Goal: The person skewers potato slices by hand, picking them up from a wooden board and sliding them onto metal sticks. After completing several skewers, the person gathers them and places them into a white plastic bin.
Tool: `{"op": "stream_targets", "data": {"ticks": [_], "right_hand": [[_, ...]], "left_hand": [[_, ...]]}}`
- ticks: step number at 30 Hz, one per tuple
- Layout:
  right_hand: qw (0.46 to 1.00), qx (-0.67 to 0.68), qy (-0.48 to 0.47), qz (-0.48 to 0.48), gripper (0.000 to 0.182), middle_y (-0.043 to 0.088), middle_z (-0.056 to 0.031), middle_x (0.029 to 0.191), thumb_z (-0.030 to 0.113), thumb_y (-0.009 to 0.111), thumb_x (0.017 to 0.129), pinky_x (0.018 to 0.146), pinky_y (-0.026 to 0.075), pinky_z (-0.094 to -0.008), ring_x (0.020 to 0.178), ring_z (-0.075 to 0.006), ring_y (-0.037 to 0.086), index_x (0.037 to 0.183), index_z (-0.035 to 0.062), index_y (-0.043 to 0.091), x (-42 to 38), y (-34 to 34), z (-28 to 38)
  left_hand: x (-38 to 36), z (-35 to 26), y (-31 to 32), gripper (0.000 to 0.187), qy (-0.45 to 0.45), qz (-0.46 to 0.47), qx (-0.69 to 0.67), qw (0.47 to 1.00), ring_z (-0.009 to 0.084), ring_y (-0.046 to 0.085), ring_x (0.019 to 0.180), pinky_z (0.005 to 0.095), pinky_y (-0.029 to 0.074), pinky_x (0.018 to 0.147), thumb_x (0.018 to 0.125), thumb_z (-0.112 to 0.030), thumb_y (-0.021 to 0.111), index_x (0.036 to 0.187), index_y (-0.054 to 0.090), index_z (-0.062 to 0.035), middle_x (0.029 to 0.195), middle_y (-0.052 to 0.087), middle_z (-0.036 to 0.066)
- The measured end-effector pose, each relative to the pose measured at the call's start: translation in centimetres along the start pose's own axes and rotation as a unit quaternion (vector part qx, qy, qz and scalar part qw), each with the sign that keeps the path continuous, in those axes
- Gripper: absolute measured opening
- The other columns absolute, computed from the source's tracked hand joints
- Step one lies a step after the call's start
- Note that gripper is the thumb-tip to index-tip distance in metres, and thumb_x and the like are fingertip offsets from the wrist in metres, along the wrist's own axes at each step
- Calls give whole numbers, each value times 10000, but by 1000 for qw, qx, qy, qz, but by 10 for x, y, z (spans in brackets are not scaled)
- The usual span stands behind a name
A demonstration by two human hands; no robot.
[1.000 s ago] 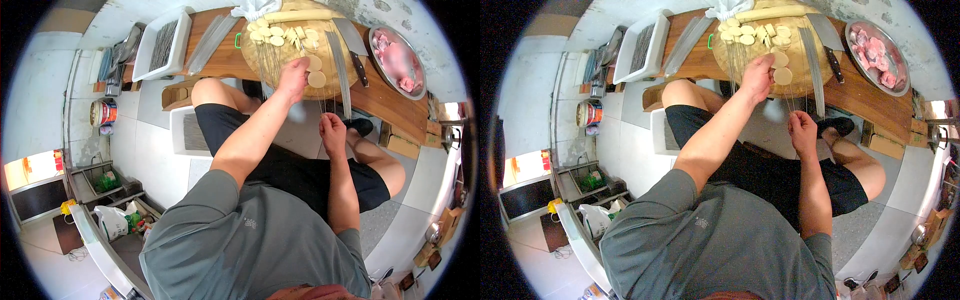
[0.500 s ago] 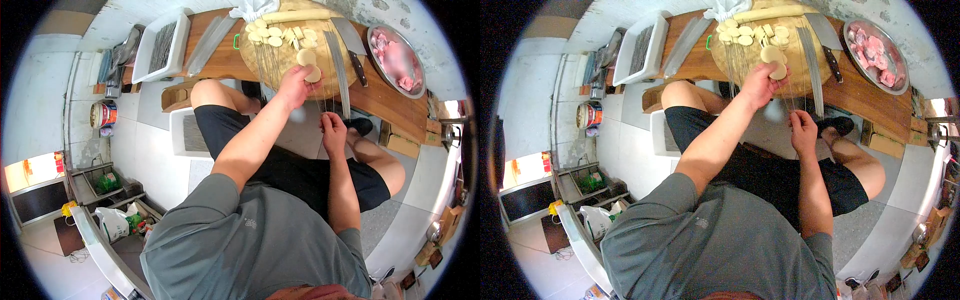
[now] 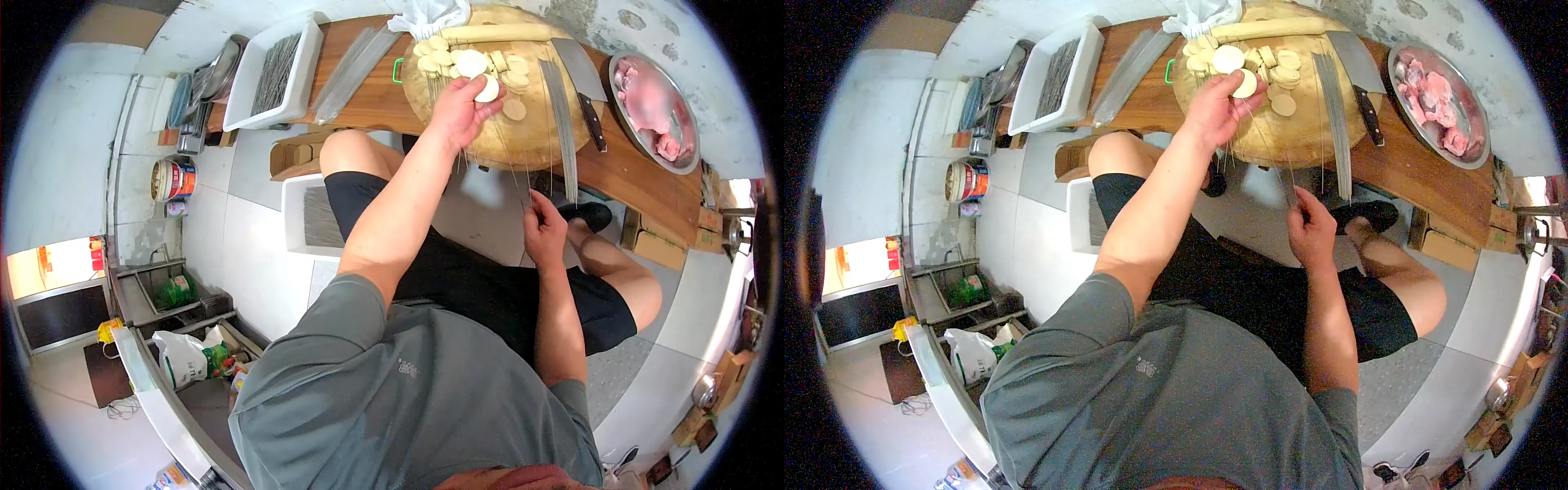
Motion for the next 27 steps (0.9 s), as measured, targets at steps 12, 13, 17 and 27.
{"op": "stream_targets", "data": {"ticks": [12,13,17,27], "right_hand": [[998,-34,-58,-9,172,688,-149,934,88,641,858,736,521,-308,824,-248,677,1016,25,668,-1,-1,12],[997,-33,-64,-13,171,687,-149,933,88,642,857,733,522,-310,820,-252,677,1013,24,668,-2,-1,12],[996,-34,-76,-23,167,688,-149,918,90,644,855,719,523,-315,802,-254,678,1007,24,668,-2,-2,14],[996,-30,-76,-25,158,686,-156,892,85,641,851,699,522,-316,785,-263,678,991,18,669,-2,-2,14]], "left_hand": [[1,-15,4,223,22,-4,4,1000,215,653,901,312,570,766,922,-87,553,1119,524,13,1023,637,114],[2,-15,5,227,22,-2,3,1000,216,653,901,312,571,765,921,-86,554,1121,523,16,1025,637,115],[3,-16,4,236,19,-7,13,1000,222,653,913,324,569,775,921,-84,556,1128,518,23,1033,637,121],[3,-22,5,248,27,-8,21,999,241,653,924,344,568,795,916,-73,559,1137,511,28,1057,631,137]]}}
Point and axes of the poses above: each hand's wrist, its own x-axis towards the middle knuckle, its own y-axis out of the palm, z = x × y, the point moved 7 cm from there along x, towards the middle knuckle
